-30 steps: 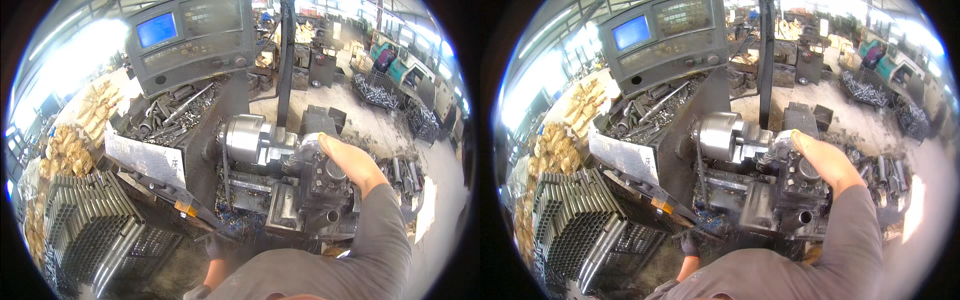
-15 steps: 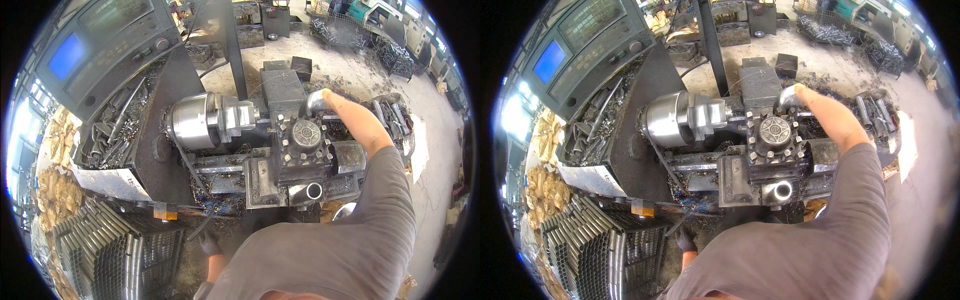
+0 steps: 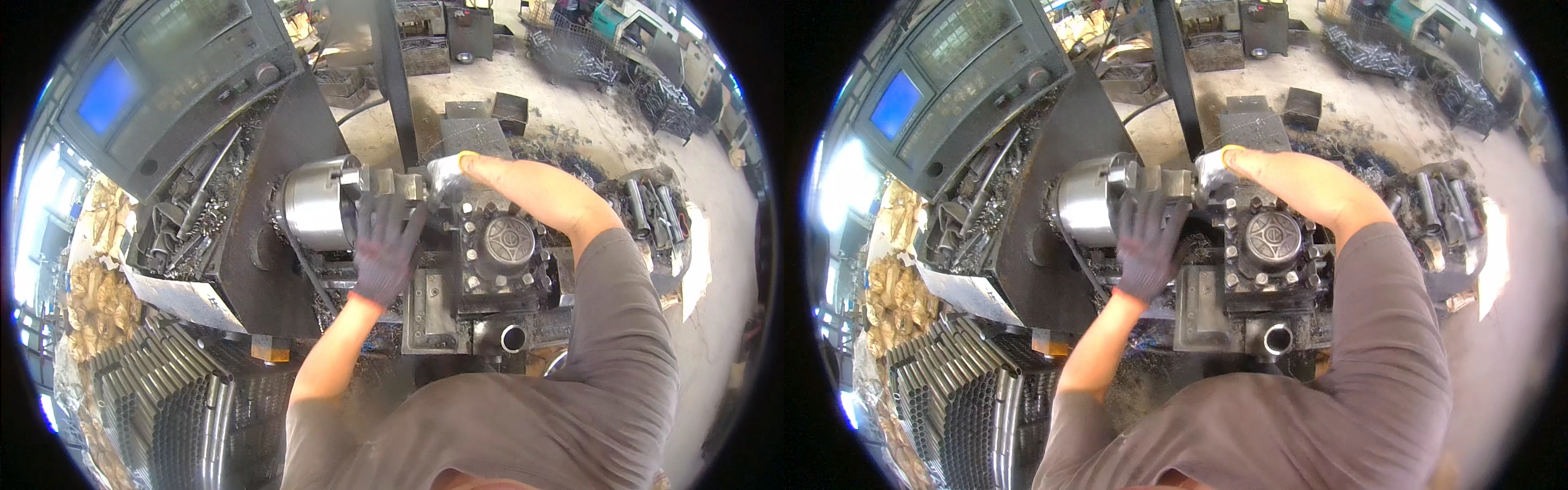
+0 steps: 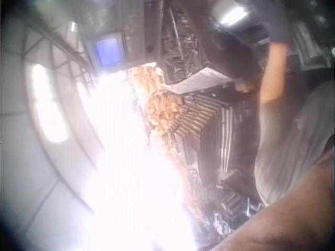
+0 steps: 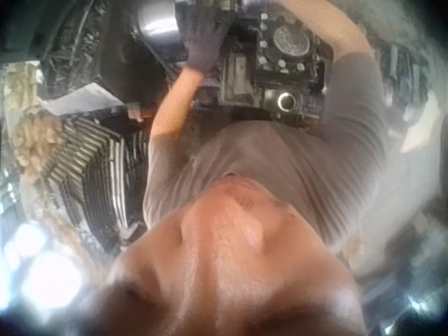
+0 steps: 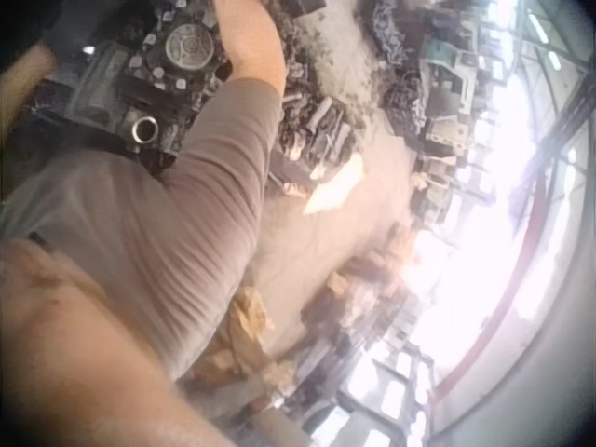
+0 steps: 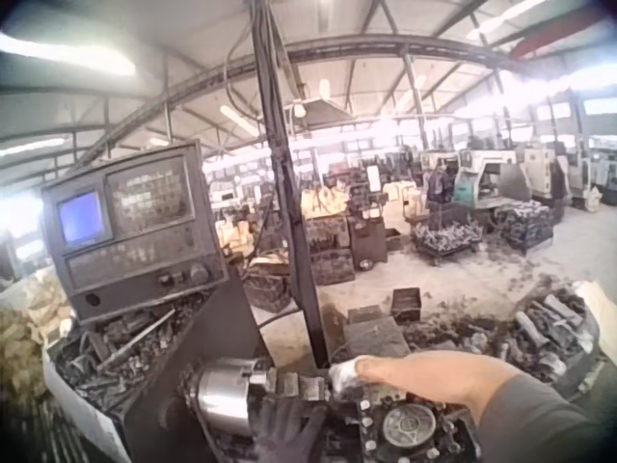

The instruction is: The person repeatedly loads metal tubes into a lathe chuck, secures them, and removes them after machining. The person places the processed tubes into a nearby bin. The cycle of loading, machining, and unloading is repeated throughout the clip.

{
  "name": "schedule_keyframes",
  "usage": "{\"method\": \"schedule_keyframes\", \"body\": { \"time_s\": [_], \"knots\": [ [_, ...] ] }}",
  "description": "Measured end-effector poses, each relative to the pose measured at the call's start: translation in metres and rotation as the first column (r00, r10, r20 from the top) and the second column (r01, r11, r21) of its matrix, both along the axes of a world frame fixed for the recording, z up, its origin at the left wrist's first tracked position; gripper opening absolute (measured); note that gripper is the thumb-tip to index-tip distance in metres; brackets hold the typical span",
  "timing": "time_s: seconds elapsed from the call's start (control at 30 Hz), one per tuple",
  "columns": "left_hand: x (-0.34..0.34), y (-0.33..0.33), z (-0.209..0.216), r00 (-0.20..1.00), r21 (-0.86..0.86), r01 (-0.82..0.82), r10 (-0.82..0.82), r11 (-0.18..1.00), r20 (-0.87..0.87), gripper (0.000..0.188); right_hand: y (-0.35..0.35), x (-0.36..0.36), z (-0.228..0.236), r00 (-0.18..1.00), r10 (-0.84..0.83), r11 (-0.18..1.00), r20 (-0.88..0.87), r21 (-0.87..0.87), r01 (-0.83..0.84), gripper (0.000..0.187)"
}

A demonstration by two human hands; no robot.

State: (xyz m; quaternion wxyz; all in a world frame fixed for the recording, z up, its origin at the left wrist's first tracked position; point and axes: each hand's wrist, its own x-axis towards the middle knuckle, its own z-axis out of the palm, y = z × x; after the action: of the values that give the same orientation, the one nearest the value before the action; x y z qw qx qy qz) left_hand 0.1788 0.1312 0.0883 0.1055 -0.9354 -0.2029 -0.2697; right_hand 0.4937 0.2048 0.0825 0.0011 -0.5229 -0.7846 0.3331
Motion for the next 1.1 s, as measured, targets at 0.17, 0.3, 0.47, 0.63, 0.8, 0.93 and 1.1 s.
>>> {"method": "schedule_keyframes", "body": {
  "time_s": [0.17,0.3,0.47,0.63,0.8,0.93,1.1],
  "knots": [
    [0.073,0.054,0.008,0.991,-0.053,0.073,-0.079,0.996,-0.110,0.077,-0.016,-0.017,-0.007,0.927,-0.371,0.920,-0.055,-0.161,0.358,0.034],
    [0.077,0.061,-0.010,0.997,0.015,0.080,-0.080,0.997,0.011,0.075,-0.044,0.009,0.017,0.911,-0.375,0.913,-0.169,-0.234,0.333,0.035],
    [0.078,0.071,-0.034,0.992,0.121,0.090,-0.100,0.989,0.081,0.078,-0.028,0.015,0.020,0.963,-0.270,0.814,-0.003,-0.534,0.227,0.034],
    [0.078,0.080,-0.054,0.993,0.089,0.099,-0.104,0.991,0.054,0.070,-0.040,0.028,0.007,0.951,-0.077,0.980,0.300,-0.154,0.128,0.034],
    [0.078,0.086,-0.060,0.997,0.027,0.074,-0.074,0.997,0.018,0.068,-0.226,0.097,0.057,0.652,-0.725,0.674,0.222,0.421,0.607,0.020],
    [0.081,0.081,-0.055,0.996,0.199,0.053,-0.066,0.979,0.058,0.053,-0.463,0.052,0.038,0.215,-0.909,0.029,-0.356,0.461,0.887,0.036],
    [0.086,0.064,-0.036,0.994,0.351,0.061,-0.088,0.934,0.060,0.057,-0.641,-0.075,-0.119,-0.773,-0.634,-0.709,-0.026,-0.378,0.595,0.033]
  ]
}}
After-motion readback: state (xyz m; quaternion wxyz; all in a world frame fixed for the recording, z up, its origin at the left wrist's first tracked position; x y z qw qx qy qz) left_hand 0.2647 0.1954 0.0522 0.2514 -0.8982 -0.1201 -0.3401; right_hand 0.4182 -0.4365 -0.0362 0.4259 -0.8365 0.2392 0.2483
